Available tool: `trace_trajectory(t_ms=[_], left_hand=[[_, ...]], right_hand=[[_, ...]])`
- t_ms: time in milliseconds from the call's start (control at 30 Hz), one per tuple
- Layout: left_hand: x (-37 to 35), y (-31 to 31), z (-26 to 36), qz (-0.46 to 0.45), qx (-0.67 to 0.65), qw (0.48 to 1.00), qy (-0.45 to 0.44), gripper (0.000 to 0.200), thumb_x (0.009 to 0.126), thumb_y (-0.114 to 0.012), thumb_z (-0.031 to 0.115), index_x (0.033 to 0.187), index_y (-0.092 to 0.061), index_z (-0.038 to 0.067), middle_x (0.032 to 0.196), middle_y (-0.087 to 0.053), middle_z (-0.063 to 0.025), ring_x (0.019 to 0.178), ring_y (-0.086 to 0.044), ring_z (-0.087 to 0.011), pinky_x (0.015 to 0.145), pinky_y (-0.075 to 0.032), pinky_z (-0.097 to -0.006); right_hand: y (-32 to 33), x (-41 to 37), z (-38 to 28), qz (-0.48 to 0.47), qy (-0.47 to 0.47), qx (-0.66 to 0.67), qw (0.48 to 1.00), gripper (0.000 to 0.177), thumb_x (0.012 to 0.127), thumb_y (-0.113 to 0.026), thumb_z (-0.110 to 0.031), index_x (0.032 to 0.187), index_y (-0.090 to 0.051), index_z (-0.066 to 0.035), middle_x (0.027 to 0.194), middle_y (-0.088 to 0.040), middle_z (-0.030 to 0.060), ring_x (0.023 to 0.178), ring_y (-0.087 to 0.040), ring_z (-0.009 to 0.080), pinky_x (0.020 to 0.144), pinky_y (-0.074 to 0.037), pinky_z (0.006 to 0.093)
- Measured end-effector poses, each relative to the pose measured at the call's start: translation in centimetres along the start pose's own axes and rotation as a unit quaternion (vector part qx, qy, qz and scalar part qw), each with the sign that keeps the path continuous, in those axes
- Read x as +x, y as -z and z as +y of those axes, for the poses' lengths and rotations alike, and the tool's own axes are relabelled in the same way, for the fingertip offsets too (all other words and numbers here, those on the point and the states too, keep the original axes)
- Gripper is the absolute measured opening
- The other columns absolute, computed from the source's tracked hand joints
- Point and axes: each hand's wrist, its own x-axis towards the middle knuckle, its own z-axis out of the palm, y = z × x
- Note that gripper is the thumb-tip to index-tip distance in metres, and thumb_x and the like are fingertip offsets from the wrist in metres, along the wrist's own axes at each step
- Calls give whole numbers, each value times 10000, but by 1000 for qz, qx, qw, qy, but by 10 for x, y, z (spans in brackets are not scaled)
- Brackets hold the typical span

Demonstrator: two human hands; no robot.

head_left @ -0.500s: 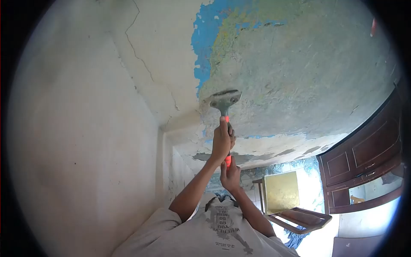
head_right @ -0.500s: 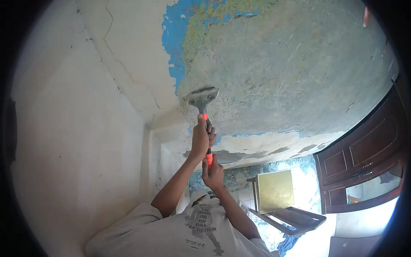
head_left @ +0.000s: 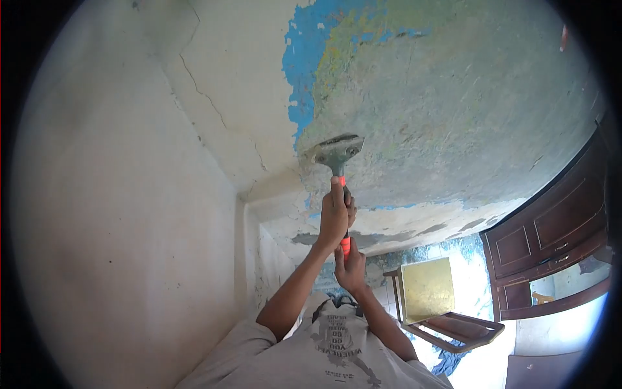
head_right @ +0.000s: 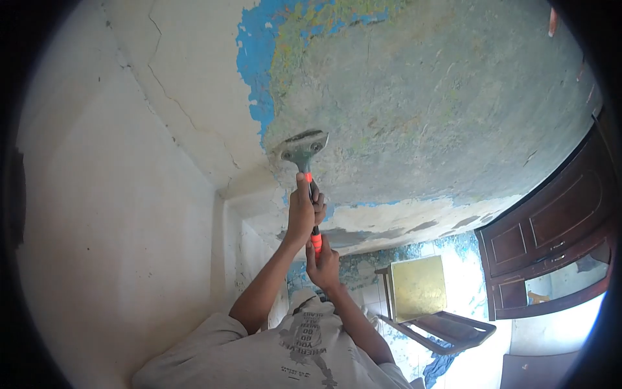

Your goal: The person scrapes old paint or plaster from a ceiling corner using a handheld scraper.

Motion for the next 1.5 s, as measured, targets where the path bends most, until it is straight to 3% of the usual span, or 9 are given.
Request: trace_trajectory(t_ms=[300, 500, 667, 800, 1167, 1300, 1400, 1500], left_hand=[[-3, 32, -72, 32, 5, 995, 96, 662, 1002, -330, 741, 770, -414, 126, 562, -333, 56, 441, -350, -77, 427, -279, -263], [0, 39, -93, 4, 36, 994, 105, 670, 997, -334, 747, 796, -435, 116, 596, -355, 57, 485, -367, -82, 480, -320, -255], [8, 42, -133, 6, 38, 989, 140, 666, 1003, -335, 738, 806, -447, 112, 632, -376, 56, 523, -371, -70, 494, -321, -245], [10, 28, -104, -20, 44, 992, 121, 702, 980, -292, 781, 827, -432, 110, 630, -377, 41, 531, -393, -92, 531, -384, -271], [-3, 26, -99, 26, 6, 995, 99, 662, 998, -333, 745, 817, -432, 116, 613, -351, 61, 479, -350, -62, 444, -294, -247], [4, 30, -121, 31, 8, 992, 118, 632, 1014, -356, 711, 817, -433, 116, 607, -363, 63, 472, -345, -60, 437, -292, -248], [10, 27, -111, 18, 24, 995, 91, 627, 1019, -363, 701, 810, -429, 114, 598, -368, 62, 469, -348, -61, 433, -294, -250], [7, 18, -92, 18, 59, 996, 64, 638, 1022, -342, 702, 796, -423, 110, 585, -372, 59, 459, -360, -64, 427, -302, -247]], right_hand=[[-8, -20, 68, -44, -71, -13, 996, 338, 1030, -580, -338, 969, -604, -7, 576, -590, 158, 530, -650, 329, 537, -469, 417], [-18, -24, 103, -79, -182, 37, 979, 478, 994, -638, -409, 823, -619, 36, 562, -561, 157, 491, -521, 239, 537, -440, 415], [-12, -26, 126, -70, -190, 24, 979, 498, 975, -664, -385, 763, -607, 62, 563, -559, 179, 503, -492, 255, 545, -437, 435], [-1, -13, 91, -28, -159, -7, 987, 463, 955, -684, -354, 774, -616, 67, 567, -570, 195, 496, -519, 275, 548, -446, 439], [0, -16, 104, -100, -142, 21, 985, 381, 930, -697, -301, 784, -625, 43, 628, -612, 226, 544, -593, 373, 567, -453, 478], [-16, -36, 132, -37, -106, -46, 993, 328, 920, -693, -243, 789, -624, 50, 633, -611, 238, 562, -607, 408, 567, -459, 490], [-6, -12, 88, -29, -125, 4, 992, 292, 899, -698, -199, 778, -624, 56, 617, -599, 246, 582, -627, 424, 567, -461, 494], [-11, -12, 90, -20, -138, -12, 990, 293, 888, -698, -188, 760, -621, 65, 622, -600, 265, 639, -649, 458, 574, -466, 500]])
